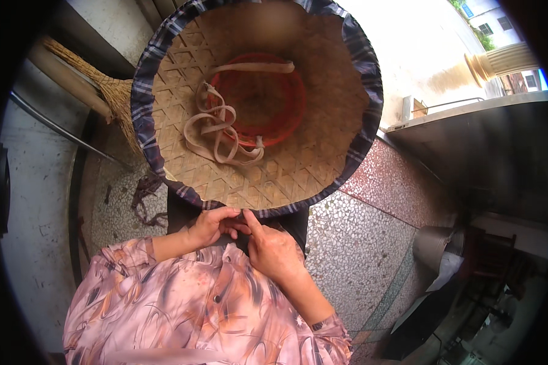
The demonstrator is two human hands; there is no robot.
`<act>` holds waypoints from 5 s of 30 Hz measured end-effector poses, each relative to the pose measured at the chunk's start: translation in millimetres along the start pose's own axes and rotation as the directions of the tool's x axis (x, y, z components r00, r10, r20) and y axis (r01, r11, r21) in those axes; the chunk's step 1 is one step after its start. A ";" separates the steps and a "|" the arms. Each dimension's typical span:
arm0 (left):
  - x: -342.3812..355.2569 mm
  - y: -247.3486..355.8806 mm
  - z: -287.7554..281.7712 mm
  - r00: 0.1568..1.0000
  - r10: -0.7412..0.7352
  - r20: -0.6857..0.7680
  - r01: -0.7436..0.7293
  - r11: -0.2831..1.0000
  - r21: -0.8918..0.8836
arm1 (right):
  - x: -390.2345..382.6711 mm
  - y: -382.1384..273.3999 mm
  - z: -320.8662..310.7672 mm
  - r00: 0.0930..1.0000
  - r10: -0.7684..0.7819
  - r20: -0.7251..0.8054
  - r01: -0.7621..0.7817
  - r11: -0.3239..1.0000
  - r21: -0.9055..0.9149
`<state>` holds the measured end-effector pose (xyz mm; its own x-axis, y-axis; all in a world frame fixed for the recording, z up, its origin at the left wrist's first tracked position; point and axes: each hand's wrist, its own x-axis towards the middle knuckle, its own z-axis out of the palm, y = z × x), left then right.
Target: Repairing the fabric rim of a traditional conical bamboo hat using a needle and thread.
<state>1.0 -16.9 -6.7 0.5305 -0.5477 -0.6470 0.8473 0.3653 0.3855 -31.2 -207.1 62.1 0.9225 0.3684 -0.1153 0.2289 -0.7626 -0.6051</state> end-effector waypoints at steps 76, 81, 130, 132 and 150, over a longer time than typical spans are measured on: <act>-10.7 7.3 -5.3 0.994 0.089 0.058 -0.105 0.908 0.405 | -27.7 31.5 -128.4 0.950 0.308 -0.060 -0.292 0.937 0.191; -12.5 7.0 -4.4 0.993 0.103 0.060 -0.118 0.901 0.418 | -37.5 25.3 -119.4 0.947 0.311 0.086 -0.278 0.921 -0.272; -4.0 3.6 -10.4 0.990 0.116 0.085 -0.139 0.921 0.363 | -7.7 5.7 -66.4 0.943 0.279 -0.183 -0.211 0.923 0.321; -5.6 1.7 -10.6 0.994 0.088 0.069 -0.106 0.935 0.339 | -6.5 -8.0 -58.1 0.909 0.398 -0.127 -0.330 0.870 0.367; -6.5 5.7 -11.5 0.992 -0.043 0.115 0.001 0.938 0.346 | 10.4 -7.4 -31.9 0.949 0.202 -0.241 -0.216 0.976 -0.032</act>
<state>2.1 -2.5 -7.9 0.4929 -0.6459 -0.5830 0.8040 0.0821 0.5889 -13.4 -214.6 90.5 0.9969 0.0672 -0.0416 0.0341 -0.8405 -0.5407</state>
